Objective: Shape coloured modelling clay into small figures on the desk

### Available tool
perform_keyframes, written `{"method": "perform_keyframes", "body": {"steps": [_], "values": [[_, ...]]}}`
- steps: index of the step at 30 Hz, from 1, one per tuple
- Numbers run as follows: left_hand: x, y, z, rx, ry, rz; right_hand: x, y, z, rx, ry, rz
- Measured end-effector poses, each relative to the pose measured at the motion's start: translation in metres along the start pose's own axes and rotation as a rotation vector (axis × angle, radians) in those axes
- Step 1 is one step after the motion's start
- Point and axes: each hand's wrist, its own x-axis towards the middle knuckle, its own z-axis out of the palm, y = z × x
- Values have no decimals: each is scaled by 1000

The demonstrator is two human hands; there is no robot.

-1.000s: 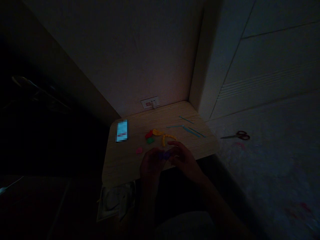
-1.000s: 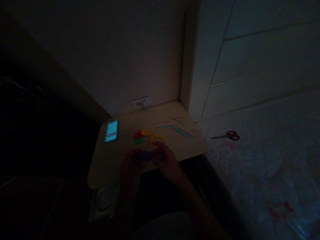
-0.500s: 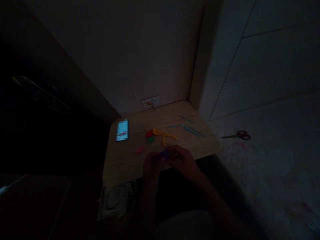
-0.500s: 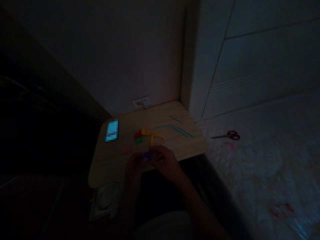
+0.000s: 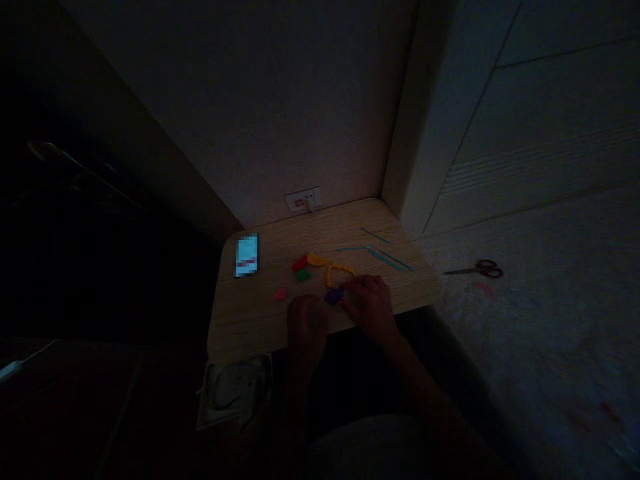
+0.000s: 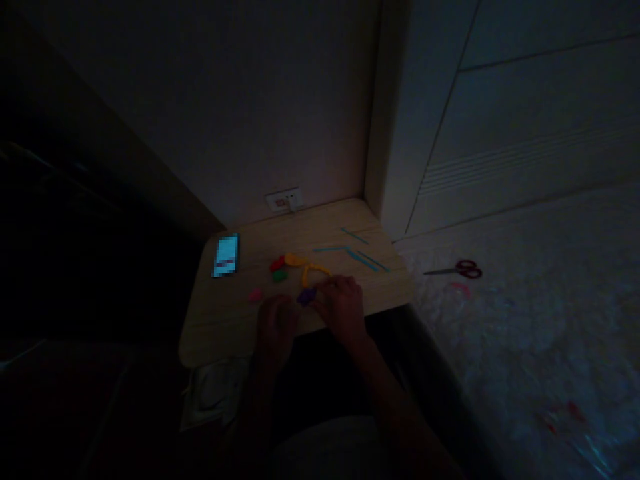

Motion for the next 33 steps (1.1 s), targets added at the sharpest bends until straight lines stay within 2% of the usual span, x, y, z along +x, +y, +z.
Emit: {"method": "perform_keyframes", "body": {"steps": [3,6,12,14,16,18,21,24,29,33], "values": [[-1,-7,3,112,-59,100,-2,-3,4,-64,-57,2],[-2,-11,6,164,-118,124,-4,-3,5,-63,-81,5],[2,-11,0,110,-21,92,-6,4,1,7,-73,-4],[11,-6,-7,217,15,64,-6,5,-2,26,-64,2],[25,1,-13,431,58,-5,-6,4,-6,46,-54,2],[42,7,-17,600,55,-72,-6,3,-11,75,-38,-2],[64,10,-16,721,-8,-100,-4,-1,-20,120,8,-9],[77,7,-14,761,-60,-102,-1,-6,-28,156,54,-17],[81,3,-9,784,-91,-94,0,-11,-36,206,93,-36],[79,0,-5,670,-84,-60,1,-15,-37,225,91,-23]]}}
